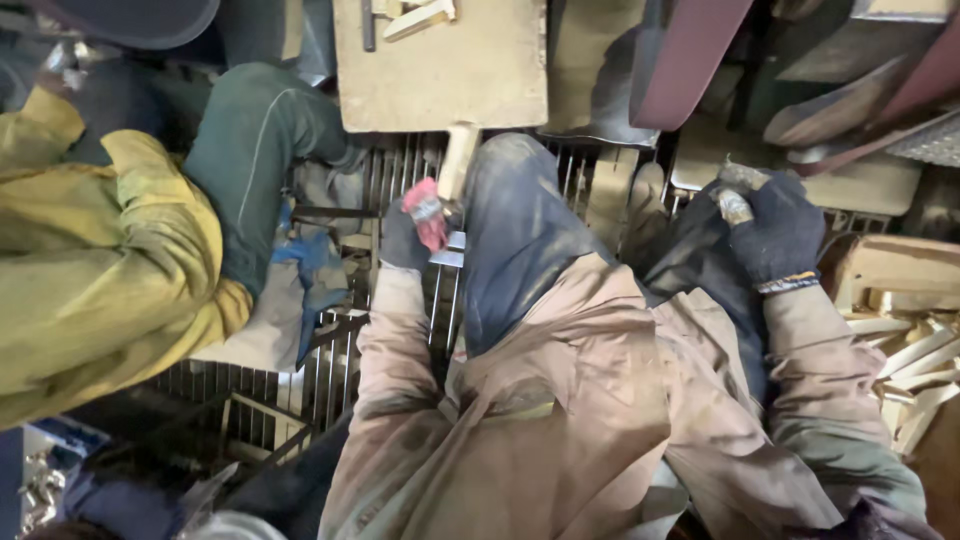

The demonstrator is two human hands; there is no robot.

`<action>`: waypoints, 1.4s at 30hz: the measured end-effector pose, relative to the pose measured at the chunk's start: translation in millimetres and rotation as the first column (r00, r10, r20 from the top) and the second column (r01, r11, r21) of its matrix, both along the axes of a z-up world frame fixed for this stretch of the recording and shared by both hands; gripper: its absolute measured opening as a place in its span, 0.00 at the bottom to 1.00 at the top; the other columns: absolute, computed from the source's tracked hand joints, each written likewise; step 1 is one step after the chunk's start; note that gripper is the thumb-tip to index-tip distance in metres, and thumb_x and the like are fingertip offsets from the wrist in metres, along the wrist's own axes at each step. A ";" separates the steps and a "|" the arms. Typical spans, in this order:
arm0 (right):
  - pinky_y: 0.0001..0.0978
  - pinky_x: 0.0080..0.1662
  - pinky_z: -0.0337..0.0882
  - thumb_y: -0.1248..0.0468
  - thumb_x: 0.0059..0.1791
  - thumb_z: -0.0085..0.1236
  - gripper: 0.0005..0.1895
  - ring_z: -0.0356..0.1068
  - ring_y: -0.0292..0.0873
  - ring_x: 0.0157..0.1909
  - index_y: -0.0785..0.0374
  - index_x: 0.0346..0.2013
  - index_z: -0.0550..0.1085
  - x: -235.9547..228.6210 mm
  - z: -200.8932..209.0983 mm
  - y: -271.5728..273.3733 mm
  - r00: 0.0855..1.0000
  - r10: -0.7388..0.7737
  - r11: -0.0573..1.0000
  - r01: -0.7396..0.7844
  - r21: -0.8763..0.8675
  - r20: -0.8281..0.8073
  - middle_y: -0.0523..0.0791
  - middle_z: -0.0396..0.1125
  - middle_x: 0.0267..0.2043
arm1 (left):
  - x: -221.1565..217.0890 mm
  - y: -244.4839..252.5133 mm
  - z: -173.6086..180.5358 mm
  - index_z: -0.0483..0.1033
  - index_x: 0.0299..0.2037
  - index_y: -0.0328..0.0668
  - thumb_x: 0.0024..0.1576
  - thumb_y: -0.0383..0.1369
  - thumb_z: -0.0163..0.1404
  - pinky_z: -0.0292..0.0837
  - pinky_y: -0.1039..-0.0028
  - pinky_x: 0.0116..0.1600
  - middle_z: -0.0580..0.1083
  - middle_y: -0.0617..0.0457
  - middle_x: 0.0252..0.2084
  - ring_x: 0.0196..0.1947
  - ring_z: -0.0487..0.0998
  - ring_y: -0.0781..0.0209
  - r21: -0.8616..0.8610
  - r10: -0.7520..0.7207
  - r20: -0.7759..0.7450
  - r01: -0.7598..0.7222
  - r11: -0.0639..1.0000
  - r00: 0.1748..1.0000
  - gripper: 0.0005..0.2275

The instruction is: The person sits on the floor and repeatedly sands small wooden pieces using a belt sander. They hold each piece with a cloth, press it against the moving belt, and then place the finished piece into a nearby wooden crate.

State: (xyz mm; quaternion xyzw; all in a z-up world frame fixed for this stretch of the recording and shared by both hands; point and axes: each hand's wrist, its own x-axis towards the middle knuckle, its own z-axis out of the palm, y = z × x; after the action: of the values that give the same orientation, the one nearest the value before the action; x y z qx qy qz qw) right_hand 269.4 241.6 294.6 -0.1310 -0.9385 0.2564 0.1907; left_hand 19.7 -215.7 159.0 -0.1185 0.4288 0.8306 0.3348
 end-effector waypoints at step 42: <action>0.32 0.60 0.69 0.58 0.53 0.60 0.26 0.70 0.41 0.58 0.70 0.61 0.71 18.3 15.2 -27.8 0.944 0.326 0.410 -0.192 -0.892 -0.053 0.47 0.72 0.55 | 110.5 161.7 91.9 0.72 0.63 0.29 0.57 0.24 0.57 0.72 0.78 0.54 0.78 0.54 0.49 0.47 0.76 0.72 -0.514 -0.628 -0.578 0.366 0.776 0.521 0.22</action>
State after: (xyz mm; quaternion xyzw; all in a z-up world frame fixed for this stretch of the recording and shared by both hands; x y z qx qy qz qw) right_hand 287.7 213.9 309.7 -0.0802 -0.6847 0.7243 -0.0085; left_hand 130.2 -54.0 251.0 0.2947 0.6716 0.5892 0.3391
